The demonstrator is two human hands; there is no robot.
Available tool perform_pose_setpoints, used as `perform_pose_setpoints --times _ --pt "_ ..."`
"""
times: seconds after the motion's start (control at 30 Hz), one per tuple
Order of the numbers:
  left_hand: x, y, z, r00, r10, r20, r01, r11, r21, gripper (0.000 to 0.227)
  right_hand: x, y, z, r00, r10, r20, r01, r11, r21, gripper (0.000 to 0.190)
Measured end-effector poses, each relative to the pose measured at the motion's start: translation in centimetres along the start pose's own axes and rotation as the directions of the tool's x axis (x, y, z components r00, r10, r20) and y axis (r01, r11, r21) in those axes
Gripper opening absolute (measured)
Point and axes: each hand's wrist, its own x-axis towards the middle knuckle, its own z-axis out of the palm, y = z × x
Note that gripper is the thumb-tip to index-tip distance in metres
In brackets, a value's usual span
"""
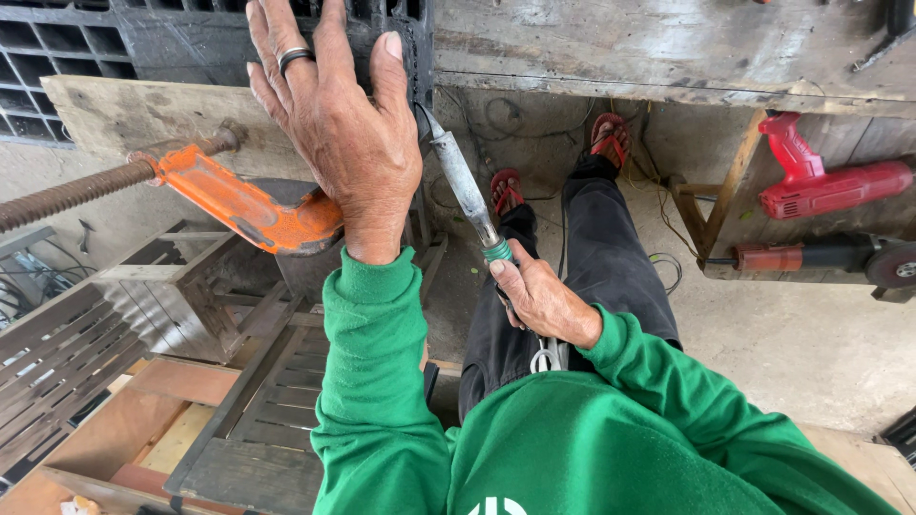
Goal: The person uses a heated tool to melt and join sections of a black plastic crate while it is held by a clamp, occasionally wiping the area with a cloth.
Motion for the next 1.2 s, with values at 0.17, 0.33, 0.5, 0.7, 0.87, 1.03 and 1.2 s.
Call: perform_pose_setpoints --times 0.17,0.33,0.5,0.7,0.87,1.03,1.2 --pt "-0.12 -0.08 0.05 1.000 0.007 -0.006 -0.007 1.000 -0.010 0.047 0.03 0.10 -0.17 1.000 0.011 0.004 -0.011 1.000 -0.006 0.070" --pt "-0.10 0.05 -0.12 1.000 0.002 0.002 -0.002 1.000 -0.008 0.048 -0.03 -0.19 -0.38 1.000 0.030 0.009 -0.030 1.000 -0.005 0.078" --pt "-0.08 0.15 -0.16 1.000 -0.013 0.010 0.013 1.000 -0.015 0.048 0.04 -0.25 -0.52 1.000 0.021 0.008 -0.020 0.999 -0.038 0.079" --pt "0.05 0.36 -0.38 1.000 -0.013 0.017 0.014 1.000 -0.015 0.049 0.16 -0.33 -0.63 1.000 0.024 0.015 -0.023 0.999 -0.037 0.080" --pt "0.26 0.74 -0.79 0.999 -0.036 0.040 0.038 0.999 -0.030 0.048 0.15 -0.18 -0.66 0.999 0.026 0.021 -0.026 0.999 -0.020 0.077" --pt "0.03 0.28 -0.28 1.000 -0.012 0.016 0.012 1.000 -0.004 0.048 0.19 -0.08 -0.65 0.999 0.036 0.010 -0.036 0.999 -0.038 0.078" --pt "0.10 0.34 -0.28 1.000 -0.006 0.007 0.006 1.000 -0.005 0.047 0.34 0.03 -0.74 0.999 0.047 0.009 -0.046 0.997 -0.061 0.079"
